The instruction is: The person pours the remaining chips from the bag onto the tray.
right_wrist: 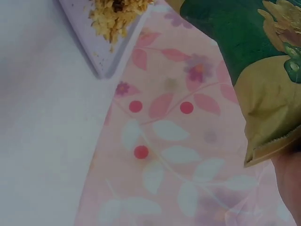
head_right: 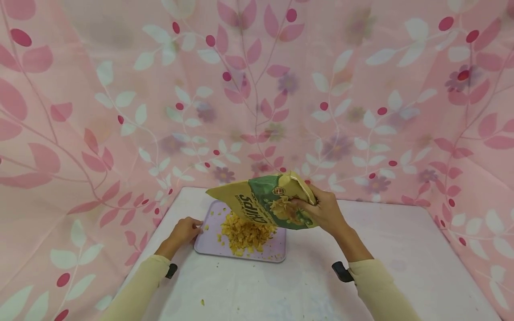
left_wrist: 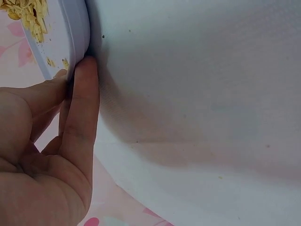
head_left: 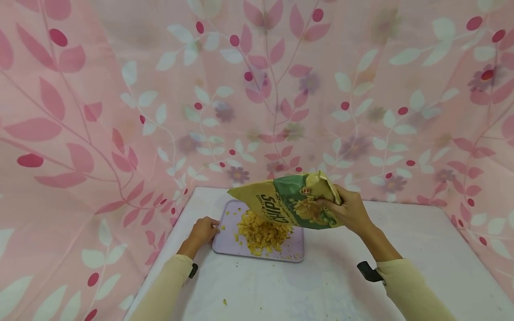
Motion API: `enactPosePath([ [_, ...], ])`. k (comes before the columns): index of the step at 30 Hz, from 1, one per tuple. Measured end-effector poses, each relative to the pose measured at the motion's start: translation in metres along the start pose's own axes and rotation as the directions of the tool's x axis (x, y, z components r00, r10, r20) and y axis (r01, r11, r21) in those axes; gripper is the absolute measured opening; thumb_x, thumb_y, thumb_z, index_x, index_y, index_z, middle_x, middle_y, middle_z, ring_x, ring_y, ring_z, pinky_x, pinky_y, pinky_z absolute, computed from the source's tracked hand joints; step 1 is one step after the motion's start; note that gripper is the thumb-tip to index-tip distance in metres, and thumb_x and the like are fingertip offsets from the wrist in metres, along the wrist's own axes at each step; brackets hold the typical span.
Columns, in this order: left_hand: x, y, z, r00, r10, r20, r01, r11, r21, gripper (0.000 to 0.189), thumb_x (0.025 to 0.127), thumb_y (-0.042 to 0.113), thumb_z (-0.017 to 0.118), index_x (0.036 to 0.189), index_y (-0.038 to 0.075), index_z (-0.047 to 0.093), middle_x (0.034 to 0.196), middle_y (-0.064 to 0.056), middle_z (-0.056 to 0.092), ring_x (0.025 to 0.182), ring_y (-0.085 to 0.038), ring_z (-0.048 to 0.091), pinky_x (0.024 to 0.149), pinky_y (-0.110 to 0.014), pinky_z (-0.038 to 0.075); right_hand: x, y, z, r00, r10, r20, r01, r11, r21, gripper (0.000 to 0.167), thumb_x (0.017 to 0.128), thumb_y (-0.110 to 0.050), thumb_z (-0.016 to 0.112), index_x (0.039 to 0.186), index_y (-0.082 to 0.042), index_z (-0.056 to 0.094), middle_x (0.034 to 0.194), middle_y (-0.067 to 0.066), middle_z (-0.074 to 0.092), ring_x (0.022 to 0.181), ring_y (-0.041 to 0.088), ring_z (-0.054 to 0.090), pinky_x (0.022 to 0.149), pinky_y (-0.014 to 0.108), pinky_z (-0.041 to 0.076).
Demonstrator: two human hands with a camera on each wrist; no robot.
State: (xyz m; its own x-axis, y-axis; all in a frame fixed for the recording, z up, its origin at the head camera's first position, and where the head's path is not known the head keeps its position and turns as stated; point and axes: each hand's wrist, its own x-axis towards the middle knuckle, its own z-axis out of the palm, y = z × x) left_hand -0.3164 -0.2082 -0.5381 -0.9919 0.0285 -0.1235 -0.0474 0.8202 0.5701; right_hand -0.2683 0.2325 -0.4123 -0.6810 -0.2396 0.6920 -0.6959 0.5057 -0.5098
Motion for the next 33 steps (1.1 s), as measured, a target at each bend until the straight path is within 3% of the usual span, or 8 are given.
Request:
enactPosePath([
  [6,0.0,0.001,0.001,1.0,-0.019,-0.003,0.019,1.0,0.001,0.037,0.087,0.006,0.071,0.123,-0.001,0.065,0.08,-0.005,0.067,0.063,-0.013,0.058,0.058,-0.026,0.047,0.003,0.001,-0.003,0.998,-0.024,-0.052,0.022,0.999,-0.038,0.037,0.075,0.001,0.08,0.11,-0.003,0.068,0.088,0.01,0.072,0.071,0.011,0.064,0.061,0.017,0.045],
  [11,0.001,-0.002,0.001,1.0,-0.005,0.003,0.005,1.0,0.007,0.037,0.087,0.006,0.072,0.122,-0.001,0.065,0.081,-0.006,0.067,0.064,-0.014,0.058,0.058,-0.027,0.047,0.007,-0.007,-0.006,0.99,0.024,-0.136,-0.026,1.0,-0.015,0.029,0.075,0.004,0.079,0.102,-0.002,0.069,0.081,0.01,0.071,0.065,0.007,0.06,0.057,0.017,0.044],
  [14,0.001,-0.002,0.001,1.0,0.002,-0.005,-0.002,1.0,0.013,0.036,0.087,0.006,0.071,0.122,-0.001,0.066,0.08,-0.006,0.067,0.064,-0.014,0.057,0.057,-0.027,0.046,0.009,-0.012,-0.005,0.992,0.032,-0.119,-0.033,0.999,-0.005,0.03,0.074,0.008,0.078,0.102,-0.001,0.07,0.082,0.011,0.071,0.068,0.006,0.062,0.06,0.015,0.044],
  [18,0.001,-0.003,0.001,1.0,0.001,-0.005,-0.001,1.0,0.01,0.037,0.087,0.007,0.071,0.123,0.0,0.066,0.08,-0.005,0.066,0.063,-0.014,0.057,0.056,-0.027,0.046,0.01,-0.012,0.0,0.997,-0.019,-0.068,0.016,0.999,-0.04,0.037,0.07,0.011,0.079,0.104,0.003,0.07,0.085,0.015,0.072,0.072,0.009,0.065,0.064,0.013,0.045],
  [21,0.002,-0.004,0.001,1.0,0.018,-0.005,-0.018,1.0,0.013,0.038,0.087,0.006,0.072,0.123,-0.001,0.065,0.078,-0.005,0.067,0.061,-0.014,0.057,0.055,-0.026,0.046,0.009,-0.007,0.0,0.996,-0.02,-0.087,0.015,0.999,-0.051,0.038,0.068,0.012,0.08,0.104,0.003,0.07,0.084,0.015,0.072,0.07,0.011,0.065,0.062,0.013,0.045],
  [26,0.003,-0.004,0.001,0.999,0.041,-0.012,-0.041,0.999,0.01,0.038,0.085,0.004,0.072,0.122,-0.003,0.065,0.075,-0.005,0.068,0.055,-0.013,0.058,0.051,-0.026,0.044,0.012,-0.003,-0.003,0.99,0.01,-0.141,-0.017,0.999,-0.046,0.031,0.074,0.005,0.079,0.102,-0.002,0.071,0.079,0.01,0.071,0.059,0.007,0.059,0.053,0.016,0.042],
  [33,0.001,-0.004,0.001,0.999,0.041,-0.015,-0.041,0.999,0.006,0.038,0.085,0.004,0.072,0.122,-0.002,0.066,0.073,-0.003,0.067,0.054,-0.012,0.058,0.05,-0.026,0.044,0.019,-0.019,0.002,0.981,0.001,-0.193,-0.007,1.0,-0.03,0.016,0.083,-0.002,0.075,0.097,0.0,0.067,0.068,0.007,0.063,0.053,0.01,0.048,0.05,0.02,0.037],
])
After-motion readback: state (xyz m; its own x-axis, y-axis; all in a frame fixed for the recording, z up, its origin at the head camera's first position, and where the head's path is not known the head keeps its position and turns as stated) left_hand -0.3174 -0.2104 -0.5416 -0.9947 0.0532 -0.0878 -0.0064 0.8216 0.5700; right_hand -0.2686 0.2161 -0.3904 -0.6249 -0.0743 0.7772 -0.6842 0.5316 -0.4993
